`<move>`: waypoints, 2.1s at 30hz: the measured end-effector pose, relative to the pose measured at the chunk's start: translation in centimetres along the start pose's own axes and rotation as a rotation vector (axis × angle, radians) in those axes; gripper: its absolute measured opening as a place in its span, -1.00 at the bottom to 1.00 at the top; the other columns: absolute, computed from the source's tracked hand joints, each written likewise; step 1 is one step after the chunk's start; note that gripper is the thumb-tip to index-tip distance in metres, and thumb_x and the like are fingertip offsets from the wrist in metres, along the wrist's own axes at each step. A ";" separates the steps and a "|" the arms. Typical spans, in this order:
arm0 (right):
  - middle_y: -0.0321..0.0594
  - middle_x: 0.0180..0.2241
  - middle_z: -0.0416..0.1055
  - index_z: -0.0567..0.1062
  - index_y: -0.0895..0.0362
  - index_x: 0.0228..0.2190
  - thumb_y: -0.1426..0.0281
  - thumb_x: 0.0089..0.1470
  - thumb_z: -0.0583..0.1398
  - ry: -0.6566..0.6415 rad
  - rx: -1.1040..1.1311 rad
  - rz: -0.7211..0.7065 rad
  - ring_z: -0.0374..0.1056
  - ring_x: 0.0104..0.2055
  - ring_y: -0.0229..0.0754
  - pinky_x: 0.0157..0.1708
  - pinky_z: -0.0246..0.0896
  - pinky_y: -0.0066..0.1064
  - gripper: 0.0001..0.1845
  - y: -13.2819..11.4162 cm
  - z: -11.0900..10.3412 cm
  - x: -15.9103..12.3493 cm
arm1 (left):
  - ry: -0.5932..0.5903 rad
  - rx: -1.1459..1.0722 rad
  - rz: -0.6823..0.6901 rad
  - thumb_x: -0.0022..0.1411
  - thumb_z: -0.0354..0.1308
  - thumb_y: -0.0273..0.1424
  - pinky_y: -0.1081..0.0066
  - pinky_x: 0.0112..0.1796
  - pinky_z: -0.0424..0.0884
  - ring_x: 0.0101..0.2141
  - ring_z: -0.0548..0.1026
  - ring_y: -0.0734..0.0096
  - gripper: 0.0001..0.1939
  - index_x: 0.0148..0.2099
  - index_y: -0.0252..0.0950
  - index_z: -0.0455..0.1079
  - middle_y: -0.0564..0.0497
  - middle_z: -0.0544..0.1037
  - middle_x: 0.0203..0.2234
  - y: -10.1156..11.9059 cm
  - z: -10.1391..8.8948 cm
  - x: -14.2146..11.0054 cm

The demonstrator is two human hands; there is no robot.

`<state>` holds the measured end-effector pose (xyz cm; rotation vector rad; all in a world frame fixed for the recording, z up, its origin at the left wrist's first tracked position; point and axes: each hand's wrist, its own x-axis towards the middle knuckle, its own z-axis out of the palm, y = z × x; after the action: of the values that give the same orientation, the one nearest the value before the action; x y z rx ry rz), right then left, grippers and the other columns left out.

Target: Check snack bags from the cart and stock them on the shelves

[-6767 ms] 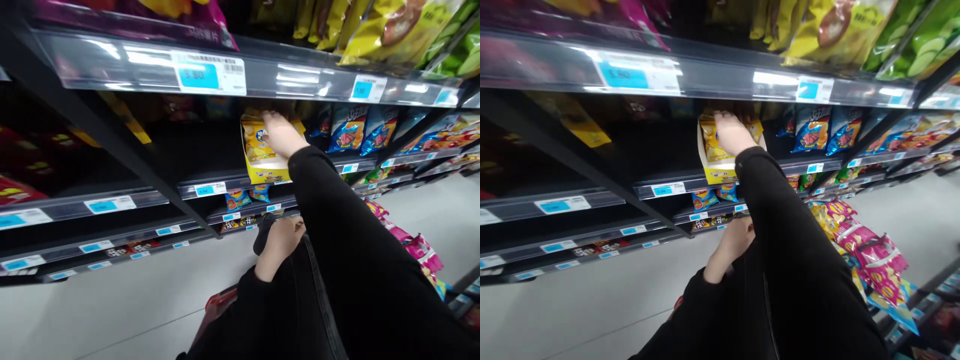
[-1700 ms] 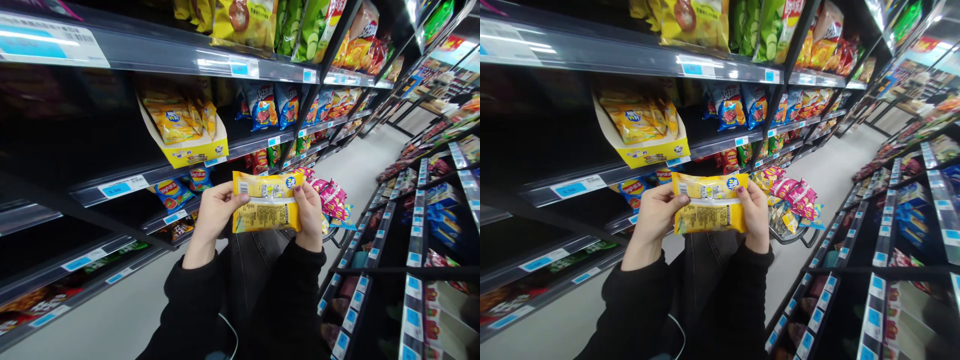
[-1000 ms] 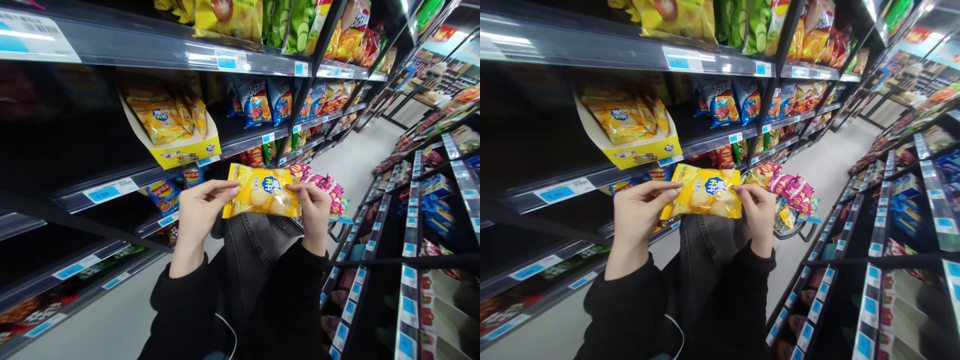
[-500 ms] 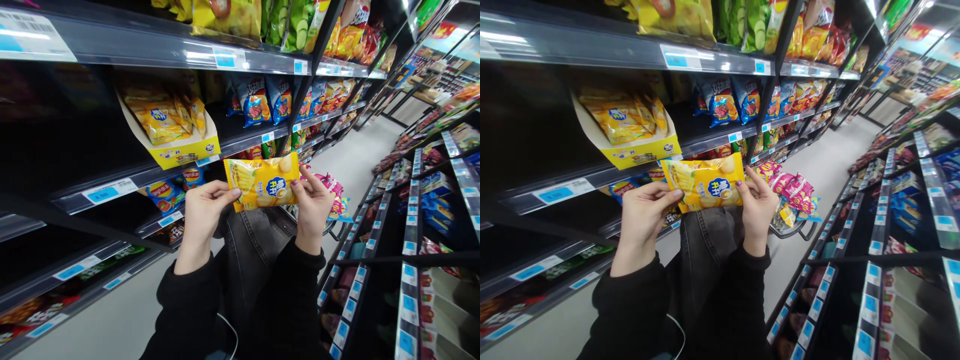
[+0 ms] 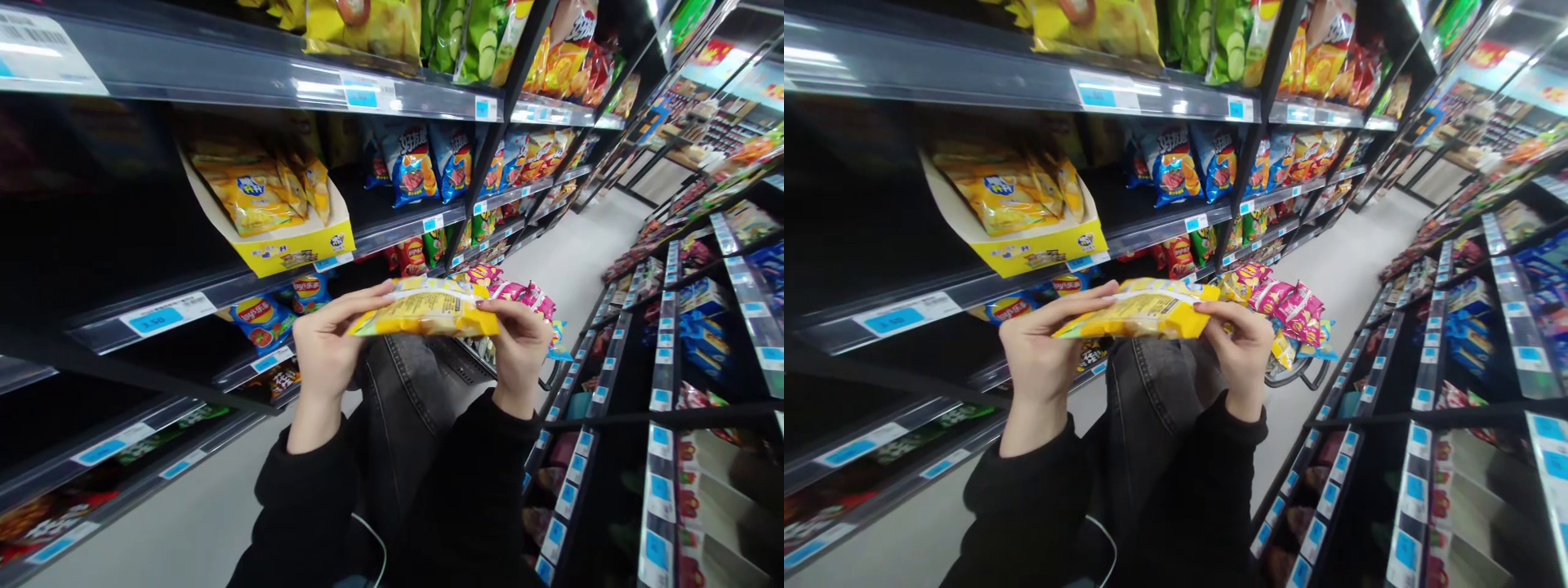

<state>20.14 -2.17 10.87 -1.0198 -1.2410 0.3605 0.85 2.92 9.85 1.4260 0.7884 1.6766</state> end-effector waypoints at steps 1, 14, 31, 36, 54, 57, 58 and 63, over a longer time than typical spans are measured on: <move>-0.28 -0.39 0.51 0.58 0.03 -0.39 0.39 0.02 0.19 -0.022 0.017 0.005 0.39 -0.40 -0.22 -0.39 0.30 -0.37 -0.86 -0.1 0.1 0.0 | 0.025 -0.082 -0.047 0.05 0.13 -0.42 0.20 -0.12 0.50 -0.16 0.57 0.17 -0.82 -0.39 -0.22 0.59 -0.01 0.64 -0.30 -0.2 0.0 0.1; -0.36 -0.51 0.41 0.44 0.10 -0.26 0.07 -0.11 0.30 -0.201 0.209 0.417 0.40 -0.41 -0.25 -0.37 0.39 -0.40 -0.56 2.4 1.2 1.2 | 0.122 -0.140 -0.317 -0.22 0.43 -0.46 0.46 -0.32 0.54 -0.31 0.55 0.46 -0.52 -0.18 -0.16 0.40 0.21 0.57 -0.34 -1.7 1.5 0.7; -0.36 -0.45 0.38 0.31 0.16 -0.40 0.54 -0.22 0.25 0.721 0.054 0.738 0.40 -0.45 -0.33 -0.40 0.42 -0.47 -0.73 19.8 -11.7 -0.6 | -0.494 0.625 -0.233 0.18 0.12 -0.34 0.32 -0.26 0.43 -0.34 0.57 0.28 -0.84 -0.21 -0.21 0.50 0.00 0.62 -0.39 -7.5 5.4 -1.9; -0.37 -0.51 0.39 0.30 0.15 -0.40 0.51 -0.17 0.24 0.814 0.011 0.821 0.40 -0.48 -0.33 -0.44 0.40 -0.53 -0.76 26.0 -8.9 -1.4 | -0.557 0.709 -0.189 0.21 0.10 -0.35 0.38 -0.33 0.40 -0.36 0.57 0.31 -0.85 -0.22 -0.18 0.49 0.04 0.62 -0.41 -7.3 5.4 -1.7; -0.28 -0.64 0.35 0.38 0.23 -0.29 0.25 0.10 0.14 0.669 -0.062 1.139 0.36 -0.62 -0.24 -0.55 0.40 -0.41 -0.73 30.0 -7.4 -0.5 | -0.550 0.710 -0.159 0.22 0.10 -0.38 0.41 -0.34 0.39 -0.39 0.55 0.37 -0.86 -0.21 -0.18 0.48 0.06 0.60 -0.40 -7.7 5.3 -1.6; -0.29 -0.60 0.38 0.34 0.20 -0.23 0.27 0.13 0.11 0.658 -0.040 1.170 0.40 -0.58 -0.26 -0.50 0.43 -0.42 -0.75 29.6 -7.5 -1.1 | -0.551 0.691 -0.160 0.22 0.10 -0.38 0.42 -0.35 0.40 -0.38 0.55 0.37 -0.86 -0.21 -0.19 0.48 0.05 0.60 -0.40 -7.7 5.2 -1.6; -0.31 -0.60 0.37 0.33 0.20 -0.21 0.28 0.13 0.11 0.662 -0.040 1.176 0.40 -0.57 -0.27 -0.49 0.43 -0.42 -0.75 29.5 -7.4 -1.3 | -0.551 0.687 -0.159 0.22 0.10 -0.38 0.41 -0.35 0.40 -0.38 0.54 0.37 -0.86 -0.22 -0.19 0.48 0.05 0.60 -0.40 -7.7 5.2 -1.6; -0.33 -0.61 0.34 0.30 0.17 -0.19 0.26 0.13 0.08 0.667 -0.082 1.181 0.41 -0.57 -0.23 -0.50 0.42 -0.39 -0.73 28.2 -7.3 -1.8 | -0.545 0.679 -0.163 0.22 0.10 -0.38 0.38 -0.34 0.39 -0.39 0.54 0.36 -0.86 -0.22 -0.20 0.48 0.04 0.61 -0.39 -7.9 5.3 -1.7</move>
<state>34.07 8.44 -12.49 -1.6976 0.0499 0.7790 7.47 5.29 3.23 2.0807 1.1619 0.8363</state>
